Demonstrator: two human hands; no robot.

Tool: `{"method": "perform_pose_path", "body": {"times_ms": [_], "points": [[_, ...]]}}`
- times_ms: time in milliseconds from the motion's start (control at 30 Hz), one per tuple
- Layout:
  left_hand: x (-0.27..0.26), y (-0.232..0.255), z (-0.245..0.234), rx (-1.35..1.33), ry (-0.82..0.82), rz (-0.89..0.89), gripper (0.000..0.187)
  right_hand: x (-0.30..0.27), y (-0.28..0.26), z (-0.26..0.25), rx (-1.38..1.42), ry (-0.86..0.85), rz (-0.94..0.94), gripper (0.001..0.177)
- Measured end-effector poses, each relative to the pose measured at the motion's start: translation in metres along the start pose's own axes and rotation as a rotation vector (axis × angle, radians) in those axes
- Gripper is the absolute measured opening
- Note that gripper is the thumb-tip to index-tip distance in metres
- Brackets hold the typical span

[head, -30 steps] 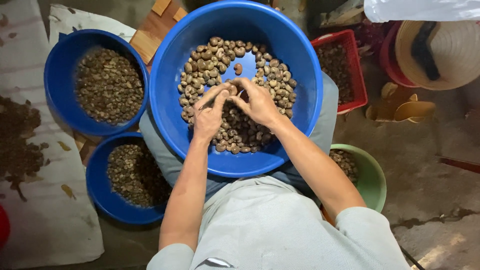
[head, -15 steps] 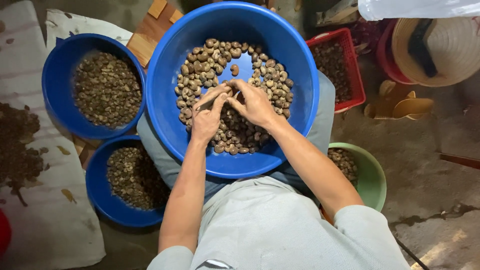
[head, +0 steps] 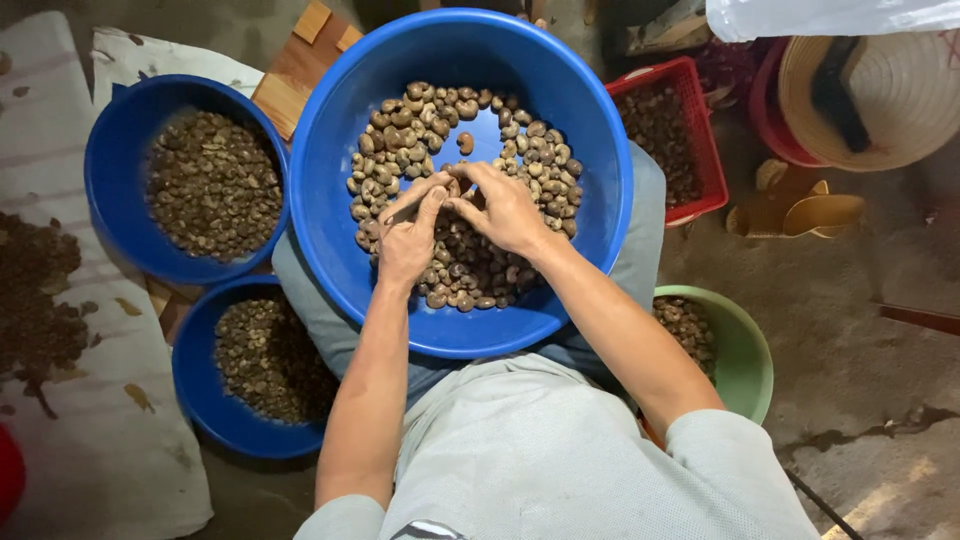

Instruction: A person is sitting on the floor peeling nuts using a small handheld tool.

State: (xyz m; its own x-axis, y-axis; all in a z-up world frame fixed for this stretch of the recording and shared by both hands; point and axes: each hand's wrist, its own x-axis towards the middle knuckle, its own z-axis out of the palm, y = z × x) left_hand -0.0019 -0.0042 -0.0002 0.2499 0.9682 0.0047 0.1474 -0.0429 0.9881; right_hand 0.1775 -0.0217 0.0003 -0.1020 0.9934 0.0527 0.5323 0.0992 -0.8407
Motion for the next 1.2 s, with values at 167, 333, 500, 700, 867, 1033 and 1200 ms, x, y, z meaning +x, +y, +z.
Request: {"method": "perform_pose_path", "body": {"times_ms": [167, 333, 500, 700, 867, 1033, 1200], "points": [[-0.001, 0.005, -0.002, -0.022, 0.003, -0.03, 0.025, 0.0, 0.009, 0.003, 0.143, -0.07, 0.161, 0.039], [0.004, 0.006, -0.001, -0.057, -0.023, 0.059, 0.024, 0.002, 0.031, 0.015, 0.739, -0.141, 0.359, 0.035], [0.004, 0.009, -0.001, -0.067, -0.002, 0.09, 0.023, 0.005, 0.031, 0.014, 0.982, -0.158, 0.394, 0.035], [0.005, 0.002, -0.003, -0.113, -0.03, 0.115, 0.024, 0.005, 0.037, 0.019, 1.025, -0.123, 0.382, 0.041], [0.001, -0.015, -0.009, -0.155, -0.013, 0.109, 0.026, 0.006, 0.029, 0.017, 1.013, -0.109, 0.346, 0.043], [0.004, -0.007, -0.003, -0.157, 0.015, 0.158, 0.02, 0.006, 0.031, 0.016, 0.974, -0.107, 0.3, 0.044], [0.006, 0.002, -0.006, -0.166, 0.053, 0.118, 0.021, 0.007, 0.031, 0.016, 0.948, -0.125, 0.272, 0.041]]}}
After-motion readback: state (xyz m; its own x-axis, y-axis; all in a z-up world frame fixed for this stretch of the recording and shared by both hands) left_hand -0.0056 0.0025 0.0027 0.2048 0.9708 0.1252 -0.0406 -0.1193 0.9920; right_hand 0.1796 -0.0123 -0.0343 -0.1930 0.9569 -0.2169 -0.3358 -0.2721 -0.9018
